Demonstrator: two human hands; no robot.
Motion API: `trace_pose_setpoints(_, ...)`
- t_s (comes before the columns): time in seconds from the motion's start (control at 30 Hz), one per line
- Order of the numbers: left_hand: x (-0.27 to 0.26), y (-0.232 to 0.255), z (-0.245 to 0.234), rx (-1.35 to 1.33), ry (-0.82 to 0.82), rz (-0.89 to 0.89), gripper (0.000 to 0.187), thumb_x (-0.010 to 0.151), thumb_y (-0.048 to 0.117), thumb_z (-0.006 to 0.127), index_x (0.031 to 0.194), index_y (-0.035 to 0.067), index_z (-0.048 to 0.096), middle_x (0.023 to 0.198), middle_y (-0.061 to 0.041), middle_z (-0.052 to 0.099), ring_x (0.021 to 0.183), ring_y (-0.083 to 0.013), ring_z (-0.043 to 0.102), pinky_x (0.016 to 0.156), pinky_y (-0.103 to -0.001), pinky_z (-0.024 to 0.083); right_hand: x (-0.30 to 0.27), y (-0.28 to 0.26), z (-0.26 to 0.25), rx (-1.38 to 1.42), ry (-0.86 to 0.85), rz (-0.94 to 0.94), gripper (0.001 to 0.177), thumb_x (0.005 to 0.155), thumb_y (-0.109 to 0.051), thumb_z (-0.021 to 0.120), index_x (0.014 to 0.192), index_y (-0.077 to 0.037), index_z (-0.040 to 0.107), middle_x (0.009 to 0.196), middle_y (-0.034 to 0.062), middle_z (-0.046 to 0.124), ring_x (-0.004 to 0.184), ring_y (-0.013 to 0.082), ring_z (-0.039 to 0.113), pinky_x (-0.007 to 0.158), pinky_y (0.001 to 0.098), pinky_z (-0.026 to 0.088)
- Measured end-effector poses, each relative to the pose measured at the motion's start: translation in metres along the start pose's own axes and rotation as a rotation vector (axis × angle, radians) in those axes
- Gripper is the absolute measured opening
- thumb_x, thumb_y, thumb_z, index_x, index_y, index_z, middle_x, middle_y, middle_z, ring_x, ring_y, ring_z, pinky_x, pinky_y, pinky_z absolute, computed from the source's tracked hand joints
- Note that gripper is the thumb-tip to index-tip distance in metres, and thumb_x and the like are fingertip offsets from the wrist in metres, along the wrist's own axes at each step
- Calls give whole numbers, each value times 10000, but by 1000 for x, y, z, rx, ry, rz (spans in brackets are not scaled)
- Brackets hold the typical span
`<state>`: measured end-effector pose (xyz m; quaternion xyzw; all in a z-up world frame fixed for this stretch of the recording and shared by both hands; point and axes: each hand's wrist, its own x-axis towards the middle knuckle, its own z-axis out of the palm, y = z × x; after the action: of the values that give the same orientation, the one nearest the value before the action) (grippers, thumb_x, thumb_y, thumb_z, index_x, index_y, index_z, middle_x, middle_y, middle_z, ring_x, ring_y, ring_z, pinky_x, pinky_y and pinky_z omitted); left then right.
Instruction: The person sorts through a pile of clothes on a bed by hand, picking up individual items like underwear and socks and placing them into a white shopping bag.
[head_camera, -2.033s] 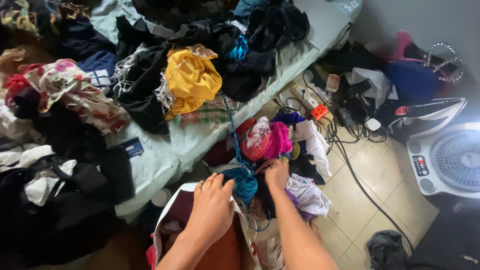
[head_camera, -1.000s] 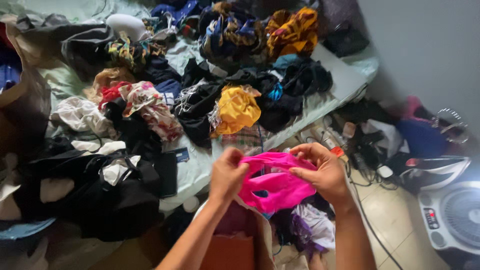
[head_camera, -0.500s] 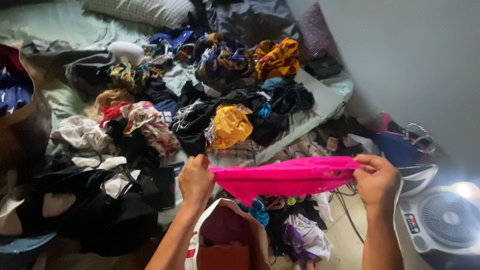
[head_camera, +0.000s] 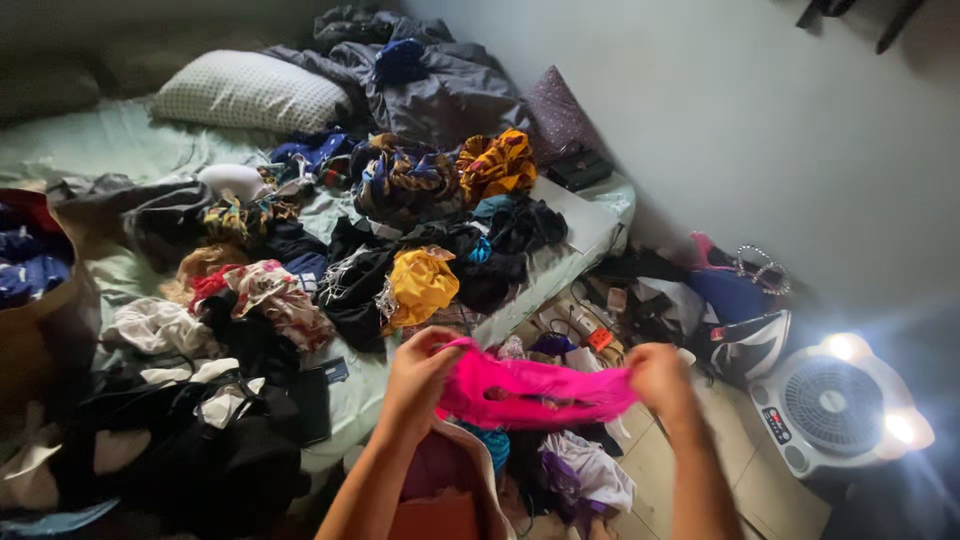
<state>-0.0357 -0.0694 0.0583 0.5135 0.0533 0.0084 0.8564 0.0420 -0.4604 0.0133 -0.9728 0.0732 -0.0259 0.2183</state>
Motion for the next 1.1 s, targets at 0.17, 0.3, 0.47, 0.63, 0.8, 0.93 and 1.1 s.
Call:
trace_pose_setpoints(0.17, -39, 53, 47, 514, 91, 142, 118, 855, 123, 776, 901, 18, 744, 719, -30, 673, 617, -71, 531, 544, -253, 422, -26, -16, 37, 152, -266, -29, 173, 657, -128, 855, 777, -80, 741, 691, 60, 736, 613, 172, 696, 582, 326, 554)
trace_pose_setpoints(0.3, -70, 83, 37, 743, 118, 246, 181, 795, -1, 681, 944, 73, 749, 770, -20, 720, 651, -99, 635, 565, -270, 498, -30, 4, 30, 710, -73, 29, 135, 860, -158, 733, 794, -40, 737, 637, 77, 626, 506, 186, 508, 444, 356, 391)
trace_pose_setpoints(0.47, -106, 64, 7, 1077, 203, 625, 383, 613, -124, 593, 898, 79, 747, 801, -102, 618, 741, -237, 612, 637, -352, 502, -40, 6, -32, 1230, 164, 145, 165, 895, -74, 559, 941, -50, 716, 752, 17, 702, 547, 117, 655, 457, 287, 547)
trace_pose_setpoints(0.63, -139, 11, 1, 1039, 347, 405, 231, 693, -75, 675, 809, 99, 773, 783, -98, 613, 719, -233, 613, 669, -358, 506, -63, -15, -71, 1324, -52, 196, 389, 911, -26, 489, 1149, -156, 768, 762, -32, 673, 522, 61, 570, 421, 221, 410)
trace_pose_setpoints(0.8, -168, -25, 4, 531, -129, -108, 245, 696, -30, 817, 921, 22, 734, 858, -75, 722, 757, -145, 691, 687, -303, 580, -56, -13, -72, 1428, -90, 172, 272, 961, -71, 503, 1094, -79, 741, 771, 14, 677, 532, 110, 586, 424, 246, 438)
trace_pose_setpoints(0.93, -192, -48, 14, 174, -495, -417, 389, 767, 57, 826, 1132, 45, 692, 960, -50, 751, 873, -138, 702, 780, -255, 545, -43, -39, -75, 1602, -98, 161, 249, 944, -66, 493, 1049, -53, 720, 824, 67, 720, 619, 184, 690, 529, 284, 545)
trace_pose_setpoints(1.1, -162, -88, -30, 381, -271, -349, 363, 712, -1, 778, 1068, 12, 708, 903, -52, 734, 814, -141, 677, 719, -280, 546, -36, -111, -28, 1481, -210, 7, 174, 872, 21, 656, 1038, 57, 695, 874, 193, 728, 718, 275, 753, 716, 376, 649)
